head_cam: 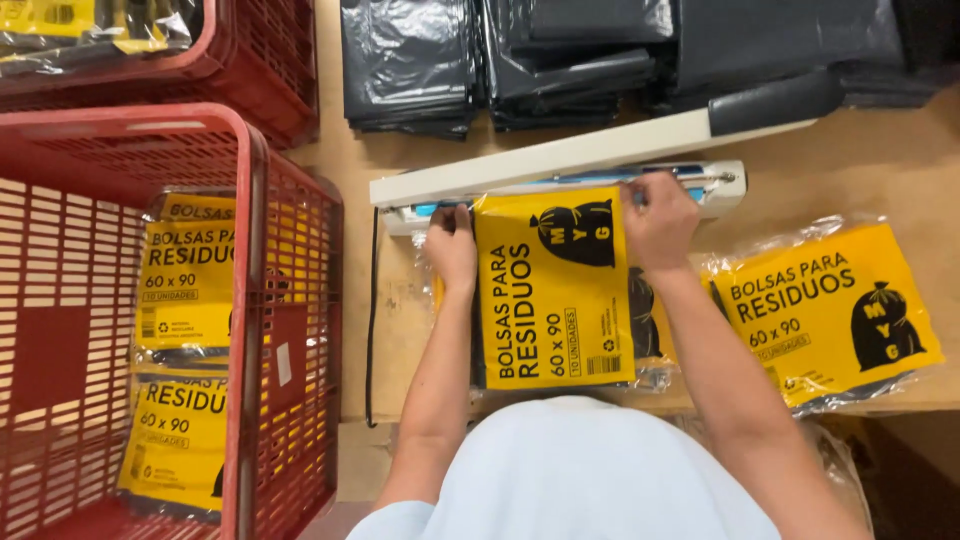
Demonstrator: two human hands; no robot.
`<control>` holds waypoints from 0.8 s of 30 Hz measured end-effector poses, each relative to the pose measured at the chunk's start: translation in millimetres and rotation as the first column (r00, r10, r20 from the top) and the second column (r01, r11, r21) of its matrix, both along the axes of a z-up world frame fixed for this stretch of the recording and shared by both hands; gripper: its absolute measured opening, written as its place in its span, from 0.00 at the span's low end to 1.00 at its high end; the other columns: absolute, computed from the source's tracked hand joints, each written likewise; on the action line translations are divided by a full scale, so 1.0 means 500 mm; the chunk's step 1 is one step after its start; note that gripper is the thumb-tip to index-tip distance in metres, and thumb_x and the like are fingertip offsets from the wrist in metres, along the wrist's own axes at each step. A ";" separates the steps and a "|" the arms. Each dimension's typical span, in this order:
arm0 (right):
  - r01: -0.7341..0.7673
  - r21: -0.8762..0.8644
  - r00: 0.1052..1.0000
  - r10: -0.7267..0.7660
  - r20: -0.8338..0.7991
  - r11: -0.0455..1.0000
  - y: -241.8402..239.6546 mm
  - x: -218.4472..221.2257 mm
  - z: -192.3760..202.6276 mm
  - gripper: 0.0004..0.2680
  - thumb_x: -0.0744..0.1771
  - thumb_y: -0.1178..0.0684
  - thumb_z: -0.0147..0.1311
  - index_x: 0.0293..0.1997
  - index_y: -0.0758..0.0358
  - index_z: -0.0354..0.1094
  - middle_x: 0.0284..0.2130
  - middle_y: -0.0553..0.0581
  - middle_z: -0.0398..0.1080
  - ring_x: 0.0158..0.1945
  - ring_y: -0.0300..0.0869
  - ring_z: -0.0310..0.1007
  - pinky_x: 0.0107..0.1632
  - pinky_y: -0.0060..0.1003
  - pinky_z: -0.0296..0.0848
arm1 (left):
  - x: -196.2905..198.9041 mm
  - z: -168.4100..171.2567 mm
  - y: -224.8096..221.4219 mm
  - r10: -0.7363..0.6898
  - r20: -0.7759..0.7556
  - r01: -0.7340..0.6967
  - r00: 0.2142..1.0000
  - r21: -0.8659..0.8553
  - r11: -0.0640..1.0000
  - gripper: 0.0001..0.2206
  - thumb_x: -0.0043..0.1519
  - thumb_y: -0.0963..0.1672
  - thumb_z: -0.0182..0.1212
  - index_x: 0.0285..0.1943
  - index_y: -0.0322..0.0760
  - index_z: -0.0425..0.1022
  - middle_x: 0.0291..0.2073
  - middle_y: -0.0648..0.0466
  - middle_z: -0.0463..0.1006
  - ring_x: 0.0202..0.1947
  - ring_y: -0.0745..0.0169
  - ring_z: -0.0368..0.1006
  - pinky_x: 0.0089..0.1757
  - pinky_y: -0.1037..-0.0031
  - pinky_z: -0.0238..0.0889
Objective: Sealing the outer packaging of plastic bag stacks using a heat sealer and then packing the finished units into a cardboard box.
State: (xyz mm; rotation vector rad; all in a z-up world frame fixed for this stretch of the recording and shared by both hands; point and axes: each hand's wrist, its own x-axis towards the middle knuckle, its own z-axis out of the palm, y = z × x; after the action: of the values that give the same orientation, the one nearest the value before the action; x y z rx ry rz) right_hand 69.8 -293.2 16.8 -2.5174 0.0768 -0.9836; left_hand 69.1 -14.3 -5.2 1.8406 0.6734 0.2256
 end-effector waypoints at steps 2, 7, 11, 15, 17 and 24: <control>-0.227 -0.307 0.917 0.309 0.252 0.924 0.013 0.020 0.038 0.10 0.69 0.42 0.58 0.36 0.53 0.66 0.26 0.48 0.60 0.27 0.44 0.67 0.35 0.36 0.71 | -0.001 -0.006 -0.003 0.008 0.020 -0.007 1.000 -0.020 1.000 0.04 0.60 0.47 0.61 0.36 0.47 0.78 0.28 0.56 0.82 0.38 0.56 0.79 0.44 0.64 0.68; -0.383 -0.376 0.895 0.239 -0.377 0.843 0.080 0.143 0.312 0.14 0.72 0.40 0.51 0.35 0.58 0.68 0.32 0.54 0.70 0.35 0.43 0.68 0.38 0.37 0.67 | -0.007 0.084 0.000 -0.064 -0.091 0.050 0.994 -0.153 0.987 0.08 0.65 0.46 0.56 0.39 0.38 0.77 0.37 0.53 0.83 0.40 0.60 0.77 0.44 0.70 0.68; -0.410 -0.109 0.572 0.162 -0.804 0.906 0.067 0.172 0.223 0.25 0.70 0.28 0.36 0.33 0.60 0.71 0.31 0.63 0.75 0.42 0.58 0.77 0.47 0.52 0.70 | -0.002 0.006 0.003 -0.018 0.034 0.019 0.999 -0.024 1.000 0.05 0.61 0.47 0.62 0.39 0.46 0.78 0.29 0.55 0.81 0.35 0.62 0.76 0.41 0.68 0.68; -0.376 0.009 0.524 0.220 -0.823 0.927 0.056 0.165 0.165 0.25 0.69 0.29 0.37 0.38 0.63 0.73 0.35 0.66 0.76 0.45 0.61 0.76 0.49 0.55 0.70 | -0.013 -0.016 0.015 -0.024 0.051 0.025 0.998 -0.030 0.999 0.06 0.63 0.47 0.60 0.40 0.45 0.78 0.32 0.56 0.82 0.37 0.66 0.75 0.42 0.68 0.68; -0.320 0.026 0.479 0.186 -0.858 0.947 0.064 0.165 0.178 0.28 0.68 0.25 0.34 0.42 0.62 0.74 0.40 0.66 0.77 0.50 0.60 0.75 0.53 0.54 0.68 | -0.011 -0.064 0.034 -0.069 0.036 0.070 0.997 -0.051 0.996 0.10 0.66 0.47 0.57 0.47 0.39 0.78 0.40 0.50 0.83 0.45 0.56 0.78 0.47 0.62 0.68; -0.320 -0.056 0.439 0.096 -0.893 0.946 0.059 0.168 0.176 0.28 0.63 0.19 0.38 0.38 0.54 0.74 0.36 0.59 0.76 0.49 0.54 0.76 0.52 0.47 0.70 | -0.072 0.068 0.019 -0.229 -0.163 0.225 0.960 -0.041 0.974 0.12 0.63 0.51 0.61 0.46 0.45 0.78 0.34 0.57 0.84 0.36 0.64 0.78 0.39 0.70 0.70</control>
State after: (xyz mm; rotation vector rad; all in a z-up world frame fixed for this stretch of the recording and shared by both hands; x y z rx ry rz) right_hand 153.8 -263.7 104.8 -2.8583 -0.0460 0.5659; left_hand 33.3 -4.6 28.6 1.9112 0.5700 -0.0884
